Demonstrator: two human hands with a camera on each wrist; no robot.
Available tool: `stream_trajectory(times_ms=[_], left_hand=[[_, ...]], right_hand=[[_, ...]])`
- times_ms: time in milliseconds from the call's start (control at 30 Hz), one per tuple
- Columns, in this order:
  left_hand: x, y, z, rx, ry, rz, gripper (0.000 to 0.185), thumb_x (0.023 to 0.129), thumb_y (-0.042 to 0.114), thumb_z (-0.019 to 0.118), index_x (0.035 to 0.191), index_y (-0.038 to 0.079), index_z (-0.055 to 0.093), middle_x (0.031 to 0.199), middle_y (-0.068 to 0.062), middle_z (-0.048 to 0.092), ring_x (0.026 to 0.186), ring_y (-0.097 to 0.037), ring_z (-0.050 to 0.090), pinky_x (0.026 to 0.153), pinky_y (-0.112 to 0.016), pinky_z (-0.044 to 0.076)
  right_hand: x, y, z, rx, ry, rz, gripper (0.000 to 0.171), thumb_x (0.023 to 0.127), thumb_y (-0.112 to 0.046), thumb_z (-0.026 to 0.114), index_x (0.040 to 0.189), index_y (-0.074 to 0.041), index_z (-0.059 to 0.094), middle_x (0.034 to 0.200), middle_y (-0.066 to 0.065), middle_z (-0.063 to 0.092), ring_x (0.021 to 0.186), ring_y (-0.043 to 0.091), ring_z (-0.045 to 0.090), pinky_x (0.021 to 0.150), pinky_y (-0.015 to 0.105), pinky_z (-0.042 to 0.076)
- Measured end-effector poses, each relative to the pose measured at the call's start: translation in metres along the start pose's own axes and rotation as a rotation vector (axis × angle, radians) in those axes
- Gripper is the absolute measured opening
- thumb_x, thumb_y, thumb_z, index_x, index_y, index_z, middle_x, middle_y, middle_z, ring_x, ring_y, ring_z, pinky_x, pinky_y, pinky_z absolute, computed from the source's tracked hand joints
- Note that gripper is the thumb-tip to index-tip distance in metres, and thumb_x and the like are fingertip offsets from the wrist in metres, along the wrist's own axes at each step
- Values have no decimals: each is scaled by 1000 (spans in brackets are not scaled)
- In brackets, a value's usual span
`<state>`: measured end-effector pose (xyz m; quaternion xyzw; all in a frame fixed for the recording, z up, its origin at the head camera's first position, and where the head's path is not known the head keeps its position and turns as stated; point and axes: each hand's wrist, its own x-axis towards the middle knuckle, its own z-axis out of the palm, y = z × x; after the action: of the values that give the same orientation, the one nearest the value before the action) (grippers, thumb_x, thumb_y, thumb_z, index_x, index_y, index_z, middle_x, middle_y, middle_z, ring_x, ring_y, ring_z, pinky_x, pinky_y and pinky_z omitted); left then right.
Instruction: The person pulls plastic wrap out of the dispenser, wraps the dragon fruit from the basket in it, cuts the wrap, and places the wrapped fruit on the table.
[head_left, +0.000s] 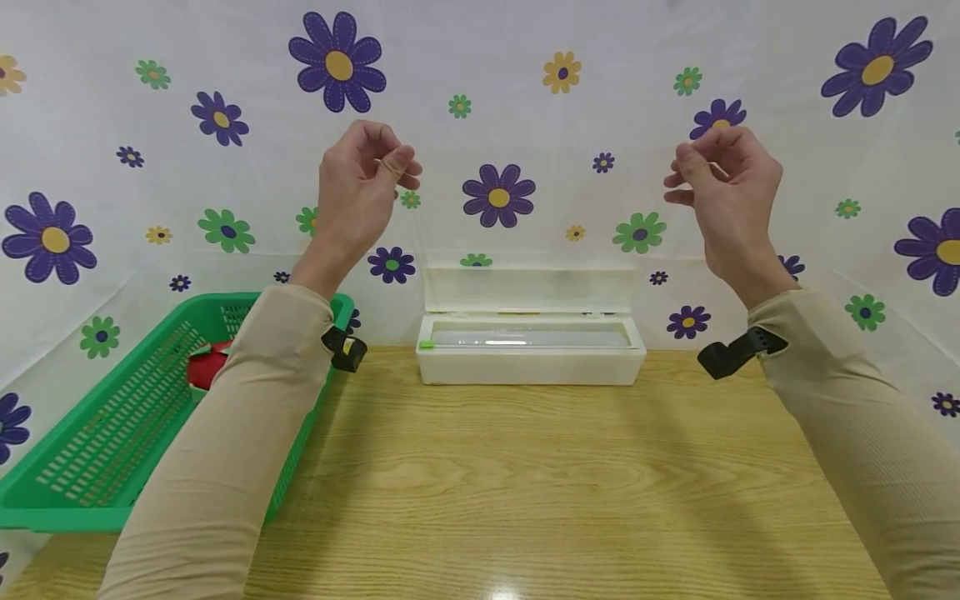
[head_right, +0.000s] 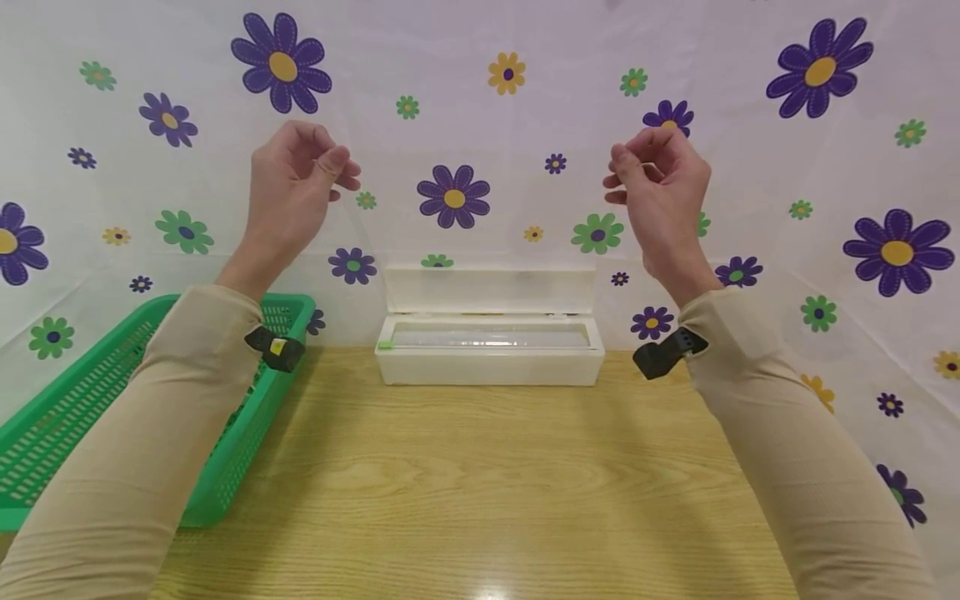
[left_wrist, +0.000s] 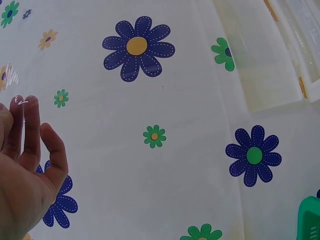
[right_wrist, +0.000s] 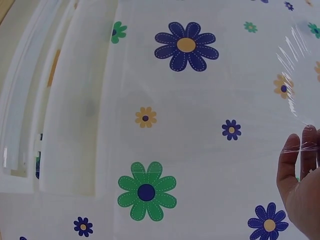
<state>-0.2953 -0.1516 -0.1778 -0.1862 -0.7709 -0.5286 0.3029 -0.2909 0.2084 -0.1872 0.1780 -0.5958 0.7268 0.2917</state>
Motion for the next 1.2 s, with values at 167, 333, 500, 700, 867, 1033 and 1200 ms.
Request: stream_trajectory(times_ms=[167,333,500,700,867,1033,1200], left_hand=[[2,1,-1,-8,-4,9,12,103,18,58,110,9,61,93,6,70,85,-6,69,77,-19,53],[4,2,-2,-10,-1,17,10,103,18,59,109,10,61,93,6,70,84,-6,68,76,-18,52],[4,4,-3,1,2,25,14,103,19,58,111,8,61,91,8,69,84,-6,68,77,-18,52],[4,6,-5,6,0,27,22,103,19,58,116,2,60,89,12,66,84,-7,68,78,-19,53],[5,8,-5,-11,15,36,20,102,18,60,114,2,61,89,10,66,84,-9,68,80,-18,54],[5,10,-5,5,29,41,20,101,18,61,114,3,61,90,10,66,84,-8,68,82,-18,56],[5,10,-5,1,38,41,17,101,18,62,112,6,62,90,9,65,84,-9,68,84,-17,56]], right_hand=[[0,-1,0,-6,-2,-15,9,94,-7,71,101,-8,64,90,5,67,76,16,68,70,22,61],[1,-3,0,10,-6,-16,11,93,-8,72,101,-7,64,90,6,67,76,17,67,69,22,61],[2,-5,1,10,-1,-22,12,93,-9,72,101,-6,65,89,7,67,75,17,67,69,22,61],[2,-6,2,1,6,-20,11,93,-9,72,102,-7,65,90,6,68,76,16,68,70,22,61],[2,-7,2,6,15,-8,14,92,-10,74,103,-6,65,90,6,68,76,17,67,69,22,61],[2,-9,2,6,17,-9,16,92,-11,74,104,-6,65,91,6,69,76,17,67,69,21,61],[1,-11,2,18,17,-15,18,92,-9,74,106,-3,65,91,6,69,75,17,67,69,22,61]])
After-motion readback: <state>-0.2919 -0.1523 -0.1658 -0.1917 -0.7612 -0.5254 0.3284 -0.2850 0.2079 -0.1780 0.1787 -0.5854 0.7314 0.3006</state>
